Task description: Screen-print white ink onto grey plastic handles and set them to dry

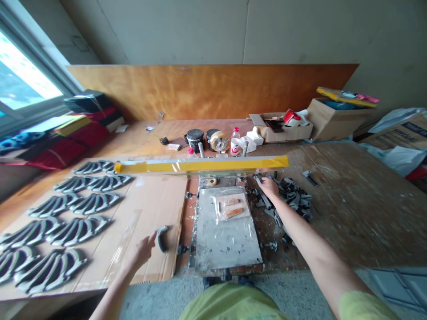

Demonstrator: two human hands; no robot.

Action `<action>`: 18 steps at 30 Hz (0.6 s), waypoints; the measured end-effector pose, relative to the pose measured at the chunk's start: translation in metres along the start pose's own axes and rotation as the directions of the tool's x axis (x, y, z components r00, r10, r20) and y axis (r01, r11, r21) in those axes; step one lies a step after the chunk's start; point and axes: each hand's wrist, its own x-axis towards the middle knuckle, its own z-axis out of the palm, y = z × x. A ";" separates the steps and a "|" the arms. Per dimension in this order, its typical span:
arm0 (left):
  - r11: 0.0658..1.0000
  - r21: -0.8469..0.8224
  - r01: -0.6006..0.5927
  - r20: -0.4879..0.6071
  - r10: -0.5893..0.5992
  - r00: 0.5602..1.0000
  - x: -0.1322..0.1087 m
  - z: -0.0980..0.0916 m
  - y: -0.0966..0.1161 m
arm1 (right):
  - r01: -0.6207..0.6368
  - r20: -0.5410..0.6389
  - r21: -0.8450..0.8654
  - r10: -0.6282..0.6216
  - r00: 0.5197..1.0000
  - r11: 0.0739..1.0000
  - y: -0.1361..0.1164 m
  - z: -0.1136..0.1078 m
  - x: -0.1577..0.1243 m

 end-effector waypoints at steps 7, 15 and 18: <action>0.760 -0.521 -0.388 -0.297 0.264 0.918 -0.022 -0.034 0.144 | 0.754 -0.108 0.206 -0.752 0.651 0.624 -0.054 0.024 -0.094; 0.470 -0.662 -0.584 -0.408 0.427 0.807 -0.030 -0.040 0.240 | 0.757 0.002 -0.027 -0.757 0.653 0.653 -0.080 0.034 -0.128; 0.515 -0.661 -0.546 -0.388 0.389 0.836 -0.047 -0.034 0.221 | 0.703 -0.041 0.032 -0.701 0.712 0.711 -0.062 0.019 -0.119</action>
